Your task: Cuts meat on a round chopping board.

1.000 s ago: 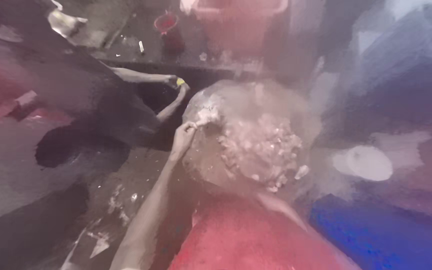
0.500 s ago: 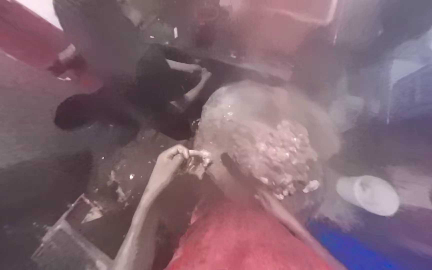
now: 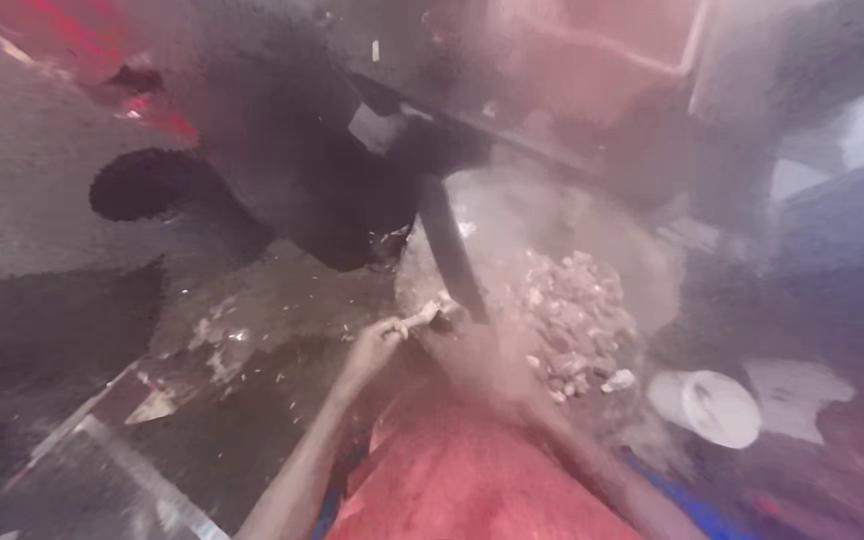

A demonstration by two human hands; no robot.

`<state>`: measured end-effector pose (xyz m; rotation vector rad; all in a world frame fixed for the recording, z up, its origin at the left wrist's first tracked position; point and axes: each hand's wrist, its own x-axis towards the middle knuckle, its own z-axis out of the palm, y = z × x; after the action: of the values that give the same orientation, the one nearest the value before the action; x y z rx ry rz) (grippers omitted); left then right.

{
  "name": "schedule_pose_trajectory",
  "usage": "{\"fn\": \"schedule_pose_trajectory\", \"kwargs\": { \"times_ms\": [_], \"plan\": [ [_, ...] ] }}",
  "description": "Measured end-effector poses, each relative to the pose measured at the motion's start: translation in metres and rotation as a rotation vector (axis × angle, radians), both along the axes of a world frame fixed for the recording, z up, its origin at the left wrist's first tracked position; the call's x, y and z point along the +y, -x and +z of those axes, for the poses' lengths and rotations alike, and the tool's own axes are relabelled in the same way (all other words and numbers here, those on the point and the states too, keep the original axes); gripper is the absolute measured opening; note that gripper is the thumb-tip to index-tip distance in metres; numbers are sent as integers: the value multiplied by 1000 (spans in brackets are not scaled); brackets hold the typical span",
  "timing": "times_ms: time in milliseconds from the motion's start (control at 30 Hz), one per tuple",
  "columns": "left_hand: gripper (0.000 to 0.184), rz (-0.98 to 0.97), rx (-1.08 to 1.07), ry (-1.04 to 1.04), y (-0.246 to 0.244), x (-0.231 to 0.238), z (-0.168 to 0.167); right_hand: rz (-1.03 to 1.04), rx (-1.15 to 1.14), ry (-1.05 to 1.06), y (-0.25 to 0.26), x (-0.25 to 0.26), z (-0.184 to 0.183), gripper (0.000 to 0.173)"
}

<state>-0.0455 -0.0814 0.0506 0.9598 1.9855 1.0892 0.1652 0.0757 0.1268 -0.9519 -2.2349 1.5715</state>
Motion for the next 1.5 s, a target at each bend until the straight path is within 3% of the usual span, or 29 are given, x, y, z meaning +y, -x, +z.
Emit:
{"fn": "schedule_pose_trajectory", "kwargs": {
  "times_ms": [67, 200, 333, 400, 467, 533, 600, 667, 733, 800, 867, 1000, 1100, 1167, 1233, 1367, 1500],
  "plan": [
    [21, -5, -16, -28, -2, 2, 1, 50, -107, -47, 14, -8, -30, 54],
    [22, 11, 14, -16, -5, 3, 14, 207, -543, -20, 3, -16, -95, 58],
    [21, -3, -67, -144, -3, -12, 43, 223, -465, 192, -39, -17, -79, 51],
    [22, -165, -150, -237, 0, -12, 49, 185, -447, 205, -69, -1, -95, 45],
    [22, -365, -211, -203, -5, -10, 48, 83, -478, 187, -89, 9, -107, 44],
    [22, -508, -269, -92, -13, -2, 29, -9, -490, 124, -92, 17, -103, 46],
    [23, -547, -282, 61, -19, 3, -12, -64, -487, 74, -81, 17, -90, 48],
    [26, -441, -211, 258, -23, 0, -56, -70, -462, 23, -64, 15, -67, 48],
    [29, -233, -213, 337, -30, -10, -79, -51, -383, -14, -52, 9, -42, 45],
    [30, -40, -253, 331, -36, -19, -80, 23, -367, -24, -49, 3, -22, 45],
    [26, 67, -265, 298, -39, -21, -75, 144, -450, -94, -53, 2, -27, 46],
    [22, 72, -305, 234, -40, -28, -76, 346, -702, -132, -61, 15, -75, 59],
    [26, 81, -332, 235, -45, -35, -78, 348, -673, -161, -55, 2, -52, 53],
    [27, 111, -379, 238, -52, -37, -80, 342, -535, -168, -53, -8, -42, 53],
    [22, 147, -420, 201, -58, -38, -84, 338, -454, -200, -54, -13, -55, 54],
    [20, 81, -428, 226, -64, -34, -82, 417, -693, -116, -58, 3, -81, 60],
    [22, 94, -458, 190, -82, -34, -90, 342, -566, -100, -52, -7, -41, 58]
  ]
}}
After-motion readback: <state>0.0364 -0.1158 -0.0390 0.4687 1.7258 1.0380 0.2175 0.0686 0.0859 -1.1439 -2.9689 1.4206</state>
